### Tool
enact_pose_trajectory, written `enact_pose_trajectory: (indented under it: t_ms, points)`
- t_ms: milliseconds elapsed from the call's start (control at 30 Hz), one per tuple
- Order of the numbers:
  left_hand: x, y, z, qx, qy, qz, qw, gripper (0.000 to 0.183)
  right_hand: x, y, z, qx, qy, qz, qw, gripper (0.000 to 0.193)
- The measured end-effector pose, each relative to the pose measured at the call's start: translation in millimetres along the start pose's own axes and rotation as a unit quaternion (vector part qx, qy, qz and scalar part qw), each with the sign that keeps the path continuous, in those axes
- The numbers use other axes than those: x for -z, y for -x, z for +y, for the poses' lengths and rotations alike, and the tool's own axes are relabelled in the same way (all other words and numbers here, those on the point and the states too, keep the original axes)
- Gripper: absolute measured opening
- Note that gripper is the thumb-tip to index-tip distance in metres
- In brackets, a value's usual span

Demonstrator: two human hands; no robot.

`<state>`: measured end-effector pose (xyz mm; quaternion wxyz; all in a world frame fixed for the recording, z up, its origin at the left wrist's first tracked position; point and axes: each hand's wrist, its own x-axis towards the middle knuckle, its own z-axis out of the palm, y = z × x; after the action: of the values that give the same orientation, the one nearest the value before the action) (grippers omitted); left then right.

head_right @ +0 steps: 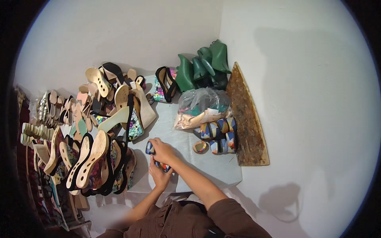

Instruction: Organizing green shoe lasts and finished shoe soles on a workbench.

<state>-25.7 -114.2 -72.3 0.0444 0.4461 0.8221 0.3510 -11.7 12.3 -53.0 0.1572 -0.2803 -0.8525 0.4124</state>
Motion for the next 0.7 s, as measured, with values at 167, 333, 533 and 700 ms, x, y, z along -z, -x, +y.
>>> enact_pose_trajectory:
  t_ms: [167, 333, 533, 700]
  points:
    - [-32, -12, 25, -0.066, 0.039, -0.034, 0.996, 0.099, 87, 73, 18, -0.002, 0.067, 0.203, 0.977, 0.057]
    - [-52, -28, 39, -0.085, 0.010, -0.027, 0.996, 0.100, 132, 133, 32, -0.071, 0.149, 0.237, 0.958, 0.055]
    - [-39, -47, 97, -0.207, -0.071, -0.001, 0.976, 0.087, 167, 163, 54, -0.061, 0.226, 0.218, 0.947, 0.060]
    - [-63, -70, 120, -0.414, 0.131, -0.175, 0.884, 0.068, 168, 163, 62, -0.107, 0.144, 0.200, 0.963, 0.063]
